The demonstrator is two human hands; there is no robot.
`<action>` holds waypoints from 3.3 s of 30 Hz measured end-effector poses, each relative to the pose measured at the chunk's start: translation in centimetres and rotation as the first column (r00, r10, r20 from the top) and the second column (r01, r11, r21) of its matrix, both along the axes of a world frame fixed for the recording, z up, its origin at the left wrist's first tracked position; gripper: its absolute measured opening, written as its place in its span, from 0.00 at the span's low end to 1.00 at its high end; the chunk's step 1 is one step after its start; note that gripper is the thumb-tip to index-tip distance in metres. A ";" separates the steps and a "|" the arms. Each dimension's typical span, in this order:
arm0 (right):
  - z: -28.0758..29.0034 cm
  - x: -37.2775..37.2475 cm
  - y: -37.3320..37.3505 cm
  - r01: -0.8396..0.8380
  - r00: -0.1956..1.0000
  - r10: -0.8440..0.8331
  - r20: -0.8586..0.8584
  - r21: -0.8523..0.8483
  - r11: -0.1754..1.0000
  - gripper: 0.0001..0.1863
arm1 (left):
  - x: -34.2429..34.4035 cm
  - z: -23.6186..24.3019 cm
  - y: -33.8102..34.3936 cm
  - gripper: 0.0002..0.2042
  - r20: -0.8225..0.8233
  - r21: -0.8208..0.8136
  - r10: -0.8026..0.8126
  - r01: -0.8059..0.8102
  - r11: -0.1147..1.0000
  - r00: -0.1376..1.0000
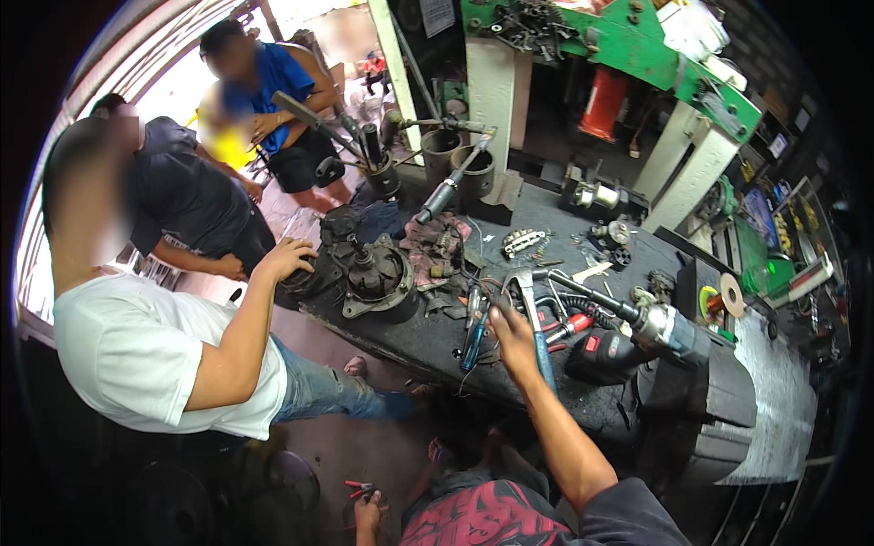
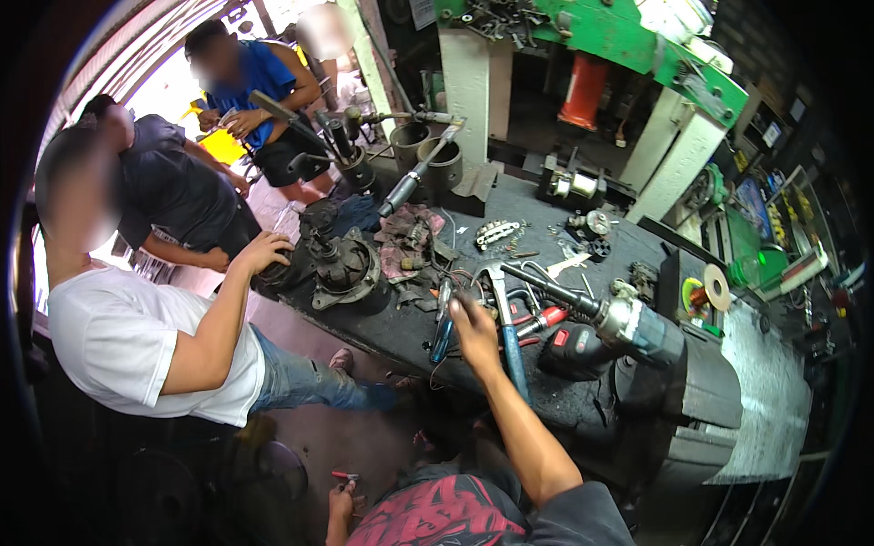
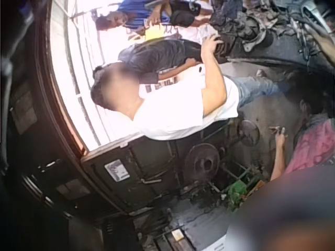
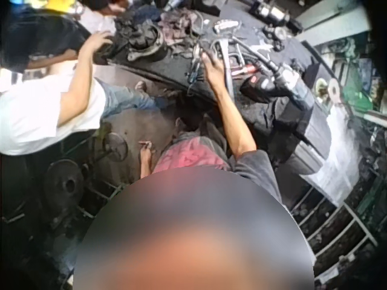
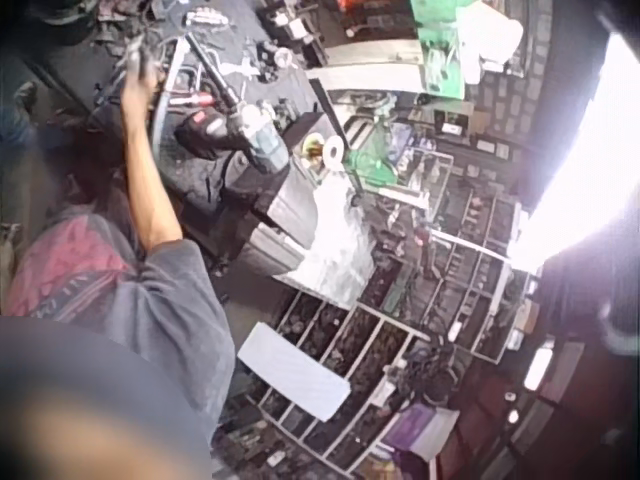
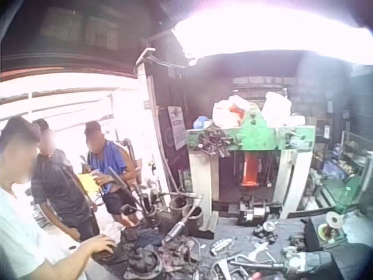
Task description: The person uses a power impact wrench to remove bolts from a mechanical housing on a workbench, then disassembles the part by hand. They place the housing into a bench vise, remove a shaft, and wipe the components with a rag. The person also retrieves a cylindrical part from a shelf and returns to the bench to continue handling the disassembled parts.
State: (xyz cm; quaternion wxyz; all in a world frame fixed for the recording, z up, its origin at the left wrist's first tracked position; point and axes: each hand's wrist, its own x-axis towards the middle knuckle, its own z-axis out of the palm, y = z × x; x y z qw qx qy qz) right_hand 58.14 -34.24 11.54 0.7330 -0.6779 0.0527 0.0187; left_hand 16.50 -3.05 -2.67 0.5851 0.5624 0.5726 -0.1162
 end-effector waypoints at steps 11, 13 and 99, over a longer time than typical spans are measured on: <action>-4.1 -30.3 -12.8 0.272 0.833 -0.219 -0.508 0.031 0.962 0.35 | 24.6 9.1 -4.2 0.47 0.657 -0.730 0.254 0.515 0.450 0.710; -6.9 -36.6 -15.5 0.412 0.723 -0.427 -0.543 -0.157 0.898 0.34 | 26.8 10.2 -5.4 0.46 0.657 -0.743 0.261 0.547 0.386 0.707; -19.2 -103.3 -1.0 0.702 -0.694 -0.299 -0.655 -0.523 -0.483 0.31 | -8.3 4.8 -60.0 0.21 0.387 -0.118 -0.293 0.268 -0.956 -0.875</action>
